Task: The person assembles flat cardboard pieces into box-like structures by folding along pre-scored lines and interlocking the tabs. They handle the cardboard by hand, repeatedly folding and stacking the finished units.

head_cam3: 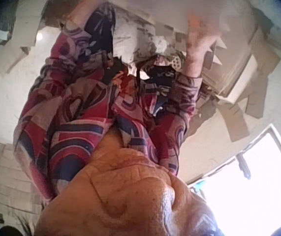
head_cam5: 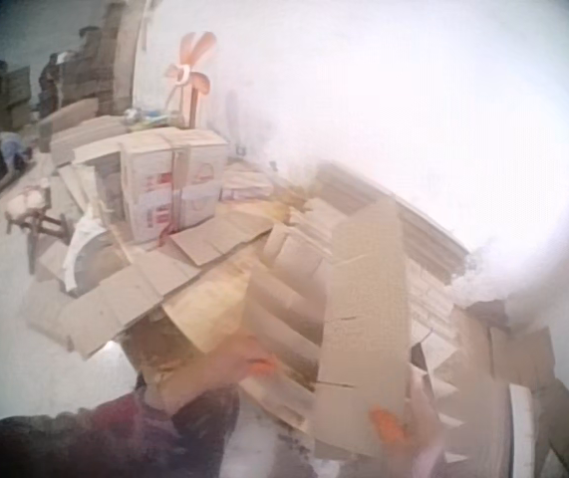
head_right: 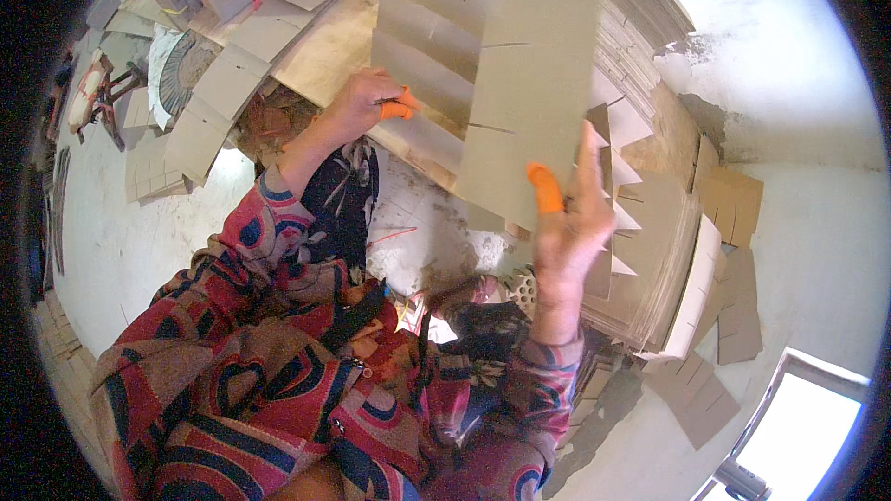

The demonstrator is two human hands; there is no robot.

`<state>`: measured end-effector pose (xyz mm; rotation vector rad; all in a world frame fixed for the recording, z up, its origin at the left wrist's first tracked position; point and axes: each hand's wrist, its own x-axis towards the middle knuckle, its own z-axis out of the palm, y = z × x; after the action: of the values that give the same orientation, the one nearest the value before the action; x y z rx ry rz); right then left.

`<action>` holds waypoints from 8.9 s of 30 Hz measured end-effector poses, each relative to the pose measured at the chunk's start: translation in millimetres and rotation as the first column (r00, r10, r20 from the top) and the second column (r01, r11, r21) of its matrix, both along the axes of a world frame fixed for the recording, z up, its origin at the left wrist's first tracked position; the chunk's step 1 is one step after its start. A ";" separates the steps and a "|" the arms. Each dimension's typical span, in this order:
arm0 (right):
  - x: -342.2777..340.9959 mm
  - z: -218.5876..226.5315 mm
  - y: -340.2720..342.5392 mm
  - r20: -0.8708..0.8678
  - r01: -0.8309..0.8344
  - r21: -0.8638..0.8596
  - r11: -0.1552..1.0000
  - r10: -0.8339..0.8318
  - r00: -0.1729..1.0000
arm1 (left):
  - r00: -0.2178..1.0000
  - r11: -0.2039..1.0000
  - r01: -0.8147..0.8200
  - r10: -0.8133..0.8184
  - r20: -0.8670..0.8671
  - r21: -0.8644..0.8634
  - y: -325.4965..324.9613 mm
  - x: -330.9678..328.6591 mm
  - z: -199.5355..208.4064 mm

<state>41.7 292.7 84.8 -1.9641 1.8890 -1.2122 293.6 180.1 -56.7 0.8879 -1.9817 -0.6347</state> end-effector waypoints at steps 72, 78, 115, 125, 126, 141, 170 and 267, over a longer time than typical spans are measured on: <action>-32.4 -25.7 -25.3 -0.790 -0.168 -0.361 0.917 -0.205 0.577 | 0.826 0.634 -0.036 0.453 0.334 -0.773 -17.9 77.3 85.1; -131.7 -66.3 12.3 -0.887 0.259 -0.226 0.939 -0.309 0.345 | 0.265 0.479 -0.373 0.876 0.404 -0.795 -42.2 196.9 7.2; -252.4 -60.9 68.7 0.289 0.860 -0.092 0.502 -0.813 0.506 | 0.853 0.888 0.142 0.115 0.510 -0.438 -171.0 -278.6 6.3; -173.3 -43.9 18.1 0.371 0.729 -0.123 0.674 -0.650 0.663 | 0.840 0.906 0.185 0.056 0.540 -0.381 -200.8 -291.6 0.5; -169.9 -46.0 17.4 0.313 0.714 -0.127 0.689 -0.655 0.688 | 0.875 0.872 0.221 0.020 0.483 -0.436 -199.7 -290.6 2.3; -131.8 -67.2 -3.3 -0.137 0.594 -0.223 0.773 -0.628 0.766 | 0.783 0.678 0.576 -0.299 0.546 -0.456 -66.4 -255.3 29.0; -137.3 -70.6 3.0 -0.074 0.299 0.167 0.939 -0.291 0.954 | 0.794 0.654 0.562 -0.256 0.551 -0.506 -16.2 -243.1 45.6; -117.6 -116.1 14.0 -0.181 0.310 -0.117 0.944 -0.327 0.927 | 0.884 0.884 0.323 -0.156 0.441 -0.336 -178.6 -273.8 44.1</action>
<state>-75.9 306.7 -31.3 -1.9368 2.3706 -1.2313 19.8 1.5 -12.6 0.5409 -2.5077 -0.1598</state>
